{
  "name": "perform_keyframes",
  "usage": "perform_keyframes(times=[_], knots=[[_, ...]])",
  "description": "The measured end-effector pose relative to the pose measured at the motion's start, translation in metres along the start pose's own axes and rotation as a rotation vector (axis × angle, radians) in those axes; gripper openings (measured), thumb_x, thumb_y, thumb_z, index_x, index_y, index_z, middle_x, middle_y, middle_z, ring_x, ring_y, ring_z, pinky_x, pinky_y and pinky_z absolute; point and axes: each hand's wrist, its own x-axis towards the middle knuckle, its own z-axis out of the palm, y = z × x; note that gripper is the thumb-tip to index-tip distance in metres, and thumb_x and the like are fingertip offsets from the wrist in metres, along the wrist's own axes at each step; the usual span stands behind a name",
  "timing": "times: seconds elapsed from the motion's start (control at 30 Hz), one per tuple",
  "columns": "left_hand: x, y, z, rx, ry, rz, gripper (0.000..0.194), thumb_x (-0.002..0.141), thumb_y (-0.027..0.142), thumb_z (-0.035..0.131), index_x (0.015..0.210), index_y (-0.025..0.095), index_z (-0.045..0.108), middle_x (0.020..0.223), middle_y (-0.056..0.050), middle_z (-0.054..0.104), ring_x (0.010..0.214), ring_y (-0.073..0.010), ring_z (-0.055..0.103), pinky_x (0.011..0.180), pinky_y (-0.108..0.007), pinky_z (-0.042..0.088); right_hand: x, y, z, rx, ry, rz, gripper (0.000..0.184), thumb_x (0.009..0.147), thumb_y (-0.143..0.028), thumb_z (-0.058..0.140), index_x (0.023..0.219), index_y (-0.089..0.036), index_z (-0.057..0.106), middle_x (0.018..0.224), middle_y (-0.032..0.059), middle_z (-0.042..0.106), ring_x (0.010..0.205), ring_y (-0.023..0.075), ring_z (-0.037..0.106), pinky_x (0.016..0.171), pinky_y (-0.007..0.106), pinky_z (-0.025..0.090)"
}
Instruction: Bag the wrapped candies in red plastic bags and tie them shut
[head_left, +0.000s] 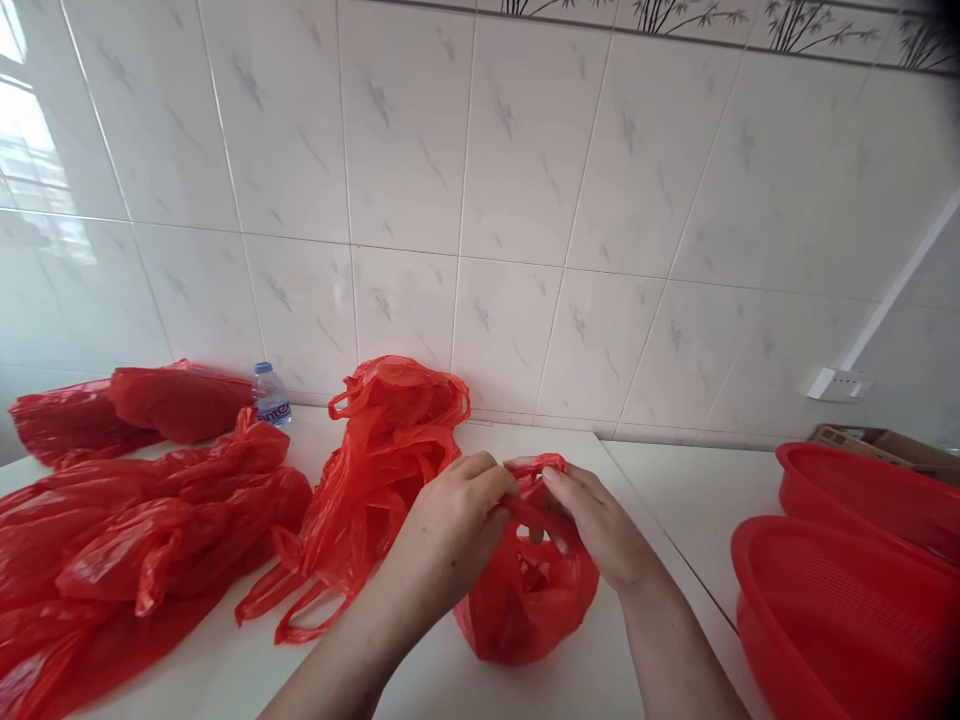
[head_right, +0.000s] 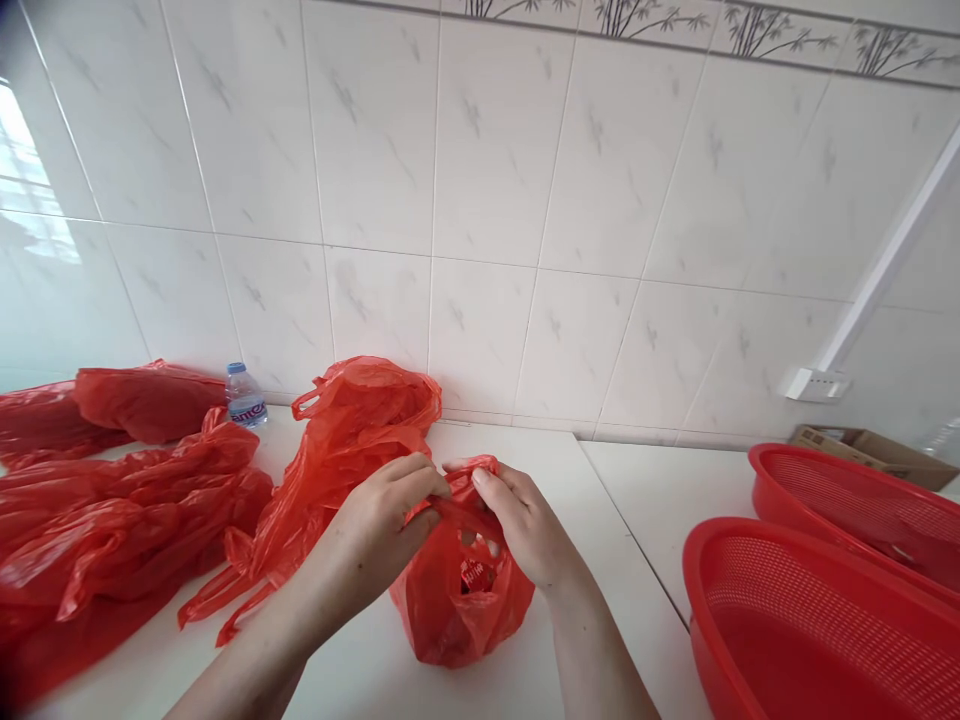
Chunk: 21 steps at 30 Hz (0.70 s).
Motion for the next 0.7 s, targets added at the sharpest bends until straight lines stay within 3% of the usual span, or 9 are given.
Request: perform_keyframes(times=[0.07, 0.2, 0.27, 0.33, 0.47, 0.6, 0.7], knots=[[0.0, -0.002, 0.0, -0.013, 0.027, -0.036, 0.02, 0.078, 0.003, 0.045, 0.077, 0.021, 0.056, 0.089, -0.001, 0.055, 0.079, -0.0144, 0.052, 0.063, -0.024, 0.042, -0.001, 0.0, -0.008, 0.005, -0.071, -0.041, 0.043, 0.091, -0.049, 0.036, 0.108, -0.019, 0.062, 0.075, 0.0031, 0.06, 0.065, 0.0143, 0.051, 0.056, 0.026, 0.041], [0.001, -0.005, 0.002, -0.066, 0.025, -0.056, 0.016, 0.08, 0.009, 0.048, 0.077, 0.021, 0.057, 0.114, -0.002, 0.055, 0.106, -0.0192, 0.051, 0.079, -0.028, 0.044, -0.001, 0.005, -0.015, -0.077, -0.061, -0.046, 0.041, 0.09, -0.044, 0.039, 0.084, -0.017, 0.069, 0.068, 0.001, 0.054, 0.064, 0.0124, 0.047, 0.063, 0.027, 0.039], [0.001, -0.004, 0.004, -0.08, -0.016, -0.09, 0.014, 0.081, 0.011, 0.048, 0.077, 0.022, 0.056, 0.108, -0.001, 0.06, 0.098, -0.0175, 0.055, 0.074, -0.027, 0.044, -0.001, 0.007, -0.014, -0.118, -0.064, -0.008, 0.026, 0.085, -0.037, 0.051, 0.077, -0.018, 0.067, 0.065, -0.0016, 0.05, 0.062, 0.0107, 0.044, 0.06, 0.025, 0.038], [0.0, -0.004, 0.004, -0.067, -0.053, -0.133, 0.015, 0.081, 0.011, 0.046, 0.076, 0.022, 0.055, 0.088, 0.001, 0.063, 0.079, -0.0147, 0.057, 0.062, -0.024, 0.041, 0.0, 0.008, -0.012, -0.145, -0.068, 0.025, 0.012, 0.079, -0.029, 0.059, 0.085, -0.02, 0.063, 0.071, -0.0025, 0.052, 0.065, 0.0107, 0.045, 0.06, 0.024, 0.039], [0.0, -0.002, 0.004, -0.001, -0.043, -0.146, 0.013, 0.08, 0.013, 0.046, 0.073, 0.021, 0.053, 0.072, 0.003, 0.059, 0.064, -0.0131, 0.052, 0.052, -0.022, 0.031, 0.003, 0.013, -0.009, -0.251, 0.011, 0.097, 0.022, 0.073, -0.026, 0.062, 0.094, -0.025, 0.058, 0.073, -0.0043, 0.051, 0.065, 0.0109, 0.047, 0.057, 0.023, 0.04], [0.0, 0.0, 0.006, 0.065, -0.053, -0.087, 0.015, 0.079, 0.009, 0.046, 0.071, 0.021, 0.051, 0.071, 0.002, 0.056, 0.065, -0.0127, 0.05, 0.051, -0.022, 0.028, 0.009, 0.022, -0.007, -0.389, 0.132, 0.179, 0.014, 0.074, -0.034, 0.06, 0.083, -0.023, 0.06, 0.065, -0.0042, 0.051, 0.054, 0.0091, 0.041, 0.047, 0.022, 0.031], [0.001, 0.001, 0.008, 0.125, -0.059, -0.057, 0.017, 0.081, 0.008, 0.044, 0.07, 0.02, 0.049, 0.07, 0.002, 0.053, 0.065, -0.0123, 0.048, 0.051, -0.022, 0.027, 0.011, 0.024, -0.007, -0.393, 0.126, 0.184, 0.015, 0.077, -0.033, 0.054, 0.073, -0.021, 0.061, 0.06, -0.0037, 0.051, 0.05, 0.0085, 0.037, 0.046, 0.023, 0.028]])
